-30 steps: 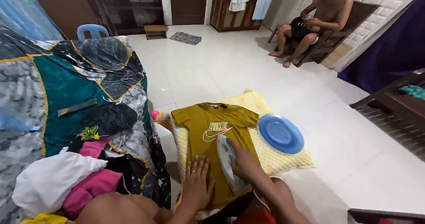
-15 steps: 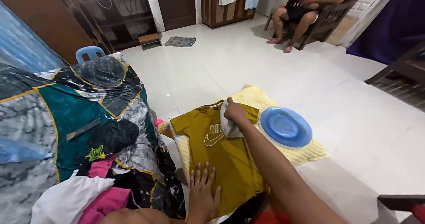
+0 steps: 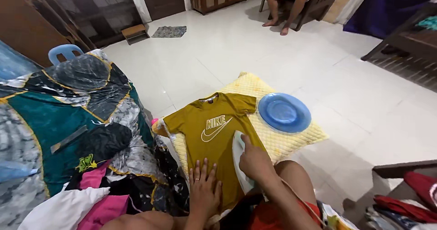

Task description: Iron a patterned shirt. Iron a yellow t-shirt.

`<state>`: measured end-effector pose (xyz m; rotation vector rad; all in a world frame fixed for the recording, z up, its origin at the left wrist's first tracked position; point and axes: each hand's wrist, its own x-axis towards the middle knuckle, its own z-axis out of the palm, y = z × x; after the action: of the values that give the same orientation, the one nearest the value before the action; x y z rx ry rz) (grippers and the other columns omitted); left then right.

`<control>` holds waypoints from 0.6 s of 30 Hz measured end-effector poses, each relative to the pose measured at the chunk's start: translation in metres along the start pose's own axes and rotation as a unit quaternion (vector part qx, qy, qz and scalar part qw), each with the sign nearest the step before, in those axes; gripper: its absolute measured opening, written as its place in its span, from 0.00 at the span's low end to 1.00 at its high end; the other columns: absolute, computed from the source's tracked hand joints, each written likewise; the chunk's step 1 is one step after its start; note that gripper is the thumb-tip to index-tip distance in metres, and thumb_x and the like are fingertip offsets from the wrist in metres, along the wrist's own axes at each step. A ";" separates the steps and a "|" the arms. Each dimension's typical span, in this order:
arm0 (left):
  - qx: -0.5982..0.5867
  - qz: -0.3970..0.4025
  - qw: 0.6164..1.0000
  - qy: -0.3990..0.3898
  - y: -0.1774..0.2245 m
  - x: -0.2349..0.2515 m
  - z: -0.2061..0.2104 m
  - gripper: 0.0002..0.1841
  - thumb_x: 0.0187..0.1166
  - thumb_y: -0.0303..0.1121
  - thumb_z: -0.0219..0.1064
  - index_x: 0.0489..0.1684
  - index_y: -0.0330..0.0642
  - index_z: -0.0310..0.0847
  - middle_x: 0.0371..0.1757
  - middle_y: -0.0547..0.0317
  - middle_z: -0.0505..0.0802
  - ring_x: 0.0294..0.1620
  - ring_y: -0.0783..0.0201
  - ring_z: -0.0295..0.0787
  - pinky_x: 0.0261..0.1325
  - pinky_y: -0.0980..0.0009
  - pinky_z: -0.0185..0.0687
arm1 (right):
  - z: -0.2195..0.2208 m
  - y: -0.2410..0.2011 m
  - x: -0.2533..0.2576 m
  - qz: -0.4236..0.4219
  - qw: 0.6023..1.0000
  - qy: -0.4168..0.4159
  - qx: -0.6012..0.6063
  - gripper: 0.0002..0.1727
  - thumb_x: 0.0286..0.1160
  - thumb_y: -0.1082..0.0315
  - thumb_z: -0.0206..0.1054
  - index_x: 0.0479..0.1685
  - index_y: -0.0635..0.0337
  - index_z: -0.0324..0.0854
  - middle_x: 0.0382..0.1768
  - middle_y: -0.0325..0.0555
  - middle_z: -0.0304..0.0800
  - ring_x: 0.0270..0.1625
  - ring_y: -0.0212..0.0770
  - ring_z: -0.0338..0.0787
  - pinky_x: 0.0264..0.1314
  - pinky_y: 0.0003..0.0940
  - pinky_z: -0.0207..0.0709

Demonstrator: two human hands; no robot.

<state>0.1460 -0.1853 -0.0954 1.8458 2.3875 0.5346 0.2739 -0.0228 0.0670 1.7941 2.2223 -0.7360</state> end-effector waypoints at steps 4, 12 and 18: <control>0.007 -0.005 1.000 -0.010 0.000 0.003 -0.005 0.31 0.85 0.62 0.46 0.86 0.69 0.73 0.94 0.56 0.65 0.95 0.41 0.52 0.91 0.32 0.42 | -0.011 -0.012 0.024 -0.018 0.999 0.007 0.038 0.49 0.65 0.70 0.66 0.95 0.41 0.52 0.46 0.57 0.92 0.48 0.60 0.94 0.46 0.61 0.86; 0.015 -0.005 1.000 -0.020 -0.001 0.002 -0.005 0.34 0.84 0.64 0.43 0.87 0.66 0.72 0.94 0.56 0.64 0.96 0.42 0.48 0.92 0.32 0.37 | -0.062 -0.063 0.182 -0.043 0.988 0.105 0.104 0.50 0.55 0.67 0.79 0.87 0.54 0.59 0.51 0.67 0.90 0.53 0.69 0.92 0.48 0.70 0.85; 0.024 0.002 0.999 -0.023 0.000 0.001 -0.004 0.34 0.83 0.62 0.45 0.86 0.63 0.73 0.94 0.51 0.63 0.96 0.39 0.48 0.91 0.32 0.38 | -0.076 -0.078 0.220 -0.028 0.984 0.127 0.123 0.53 0.54 0.69 0.77 0.90 0.52 0.55 0.51 0.63 0.91 0.53 0.64 0.94 0.47 0.64 0.87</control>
<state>0.1448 -0.1852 -0.0911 1.8608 2.3880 0.4348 0.1570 0.1930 0.0545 2.0503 2.4420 -0.8700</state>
